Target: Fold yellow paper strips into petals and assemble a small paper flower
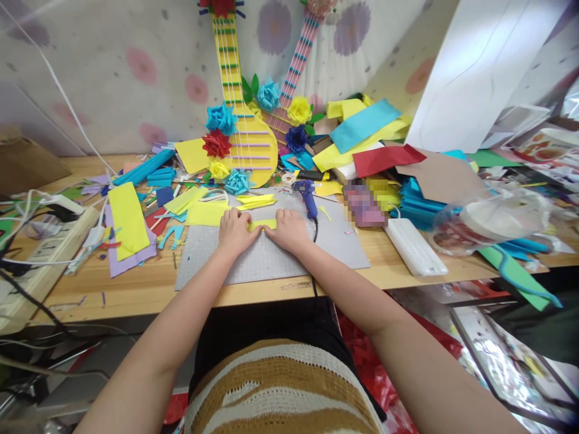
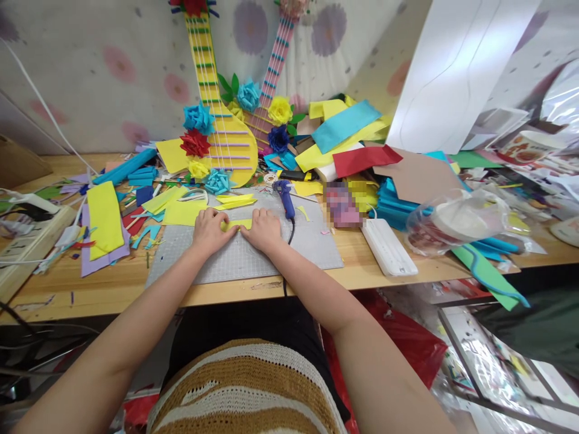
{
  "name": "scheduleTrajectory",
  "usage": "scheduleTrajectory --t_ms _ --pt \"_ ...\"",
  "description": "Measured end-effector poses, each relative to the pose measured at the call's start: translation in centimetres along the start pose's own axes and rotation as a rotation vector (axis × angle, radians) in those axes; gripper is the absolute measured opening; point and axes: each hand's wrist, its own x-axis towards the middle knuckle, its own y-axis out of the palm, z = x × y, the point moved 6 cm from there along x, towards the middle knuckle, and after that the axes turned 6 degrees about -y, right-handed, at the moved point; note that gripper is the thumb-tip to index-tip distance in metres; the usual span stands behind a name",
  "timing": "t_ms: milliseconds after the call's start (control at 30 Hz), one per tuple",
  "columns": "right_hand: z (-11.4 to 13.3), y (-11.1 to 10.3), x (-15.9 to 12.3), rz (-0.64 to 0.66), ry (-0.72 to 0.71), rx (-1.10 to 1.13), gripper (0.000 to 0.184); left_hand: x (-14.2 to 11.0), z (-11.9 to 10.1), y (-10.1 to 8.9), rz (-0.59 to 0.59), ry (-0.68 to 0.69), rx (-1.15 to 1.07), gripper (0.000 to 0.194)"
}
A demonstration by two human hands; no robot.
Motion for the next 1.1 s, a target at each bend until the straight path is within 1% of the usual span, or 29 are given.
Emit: scheduleTrajectory --t_ms 167,233,300,433,533,633,767,833,900,1000,1100 --pt "0.3 0.2 -0.2 -0.013 0.0 0.003 0.053 -0.2 -0.1 0.0 0.011 -0.008 -0.012 0.029" --pt "0.2 0.1 -0.3 -0.01 -0.01 -0.009 0.049 -0.2 0.0 -0.1 0.018 -0.013 -0.023 0.028" --pt "-0.1 0.1 -0.3 0.009 -0.014 -0.023 0.042 -0.1 0.2 -0.1 0.031 -0.022 -0.036 0.026" --pt "-1.5 0.3 -0.3 0.072 0.028 -0.042 0.029 -0.1 1.1 -0.1 0.06 -0.05 -0.069 0.02" --pt "-2.0 0.5 -0.2 0.098 0.015 -0.064 0.025 -0.2 1.9 0.0 0.089 -0.033 -0.09 0.018" --pt "-2.0 0.6 -0.1 0.1 -0.01 -0.077 0.026 -0.3 2.5 0.2 0.106 0.017 -0.11 0.021" --pt "-2.1 0.6 0.0 0.087 -0.009 -0.041 0.028 -0.2 2.6 0.3 0.099 0.095 -0.129 0.029" --pt "-2.2 0.4 0.2 0.056 -0.005 0.006 0.027 0.0 2.5 0.1 0.073 0.092 -0.135 0.031" --pt "-2.3 0.1 0.3 0.002 -0.006 0.065 0.027 0.1 2.3 0.0 0.053 0.067 -0.143 0.027" --pt "-2.1 -0.1 0.5 -0.064 -0.082 0.163 0.027 0.2 2.0 0.1 0.07 0.057 -0.136 0.026" --pt "-1.4 0.1 0.5 -0.064 -0.216 0.243 0.033 0.2 1.9 0.1 0.072 0.049 -0.147 0.024"
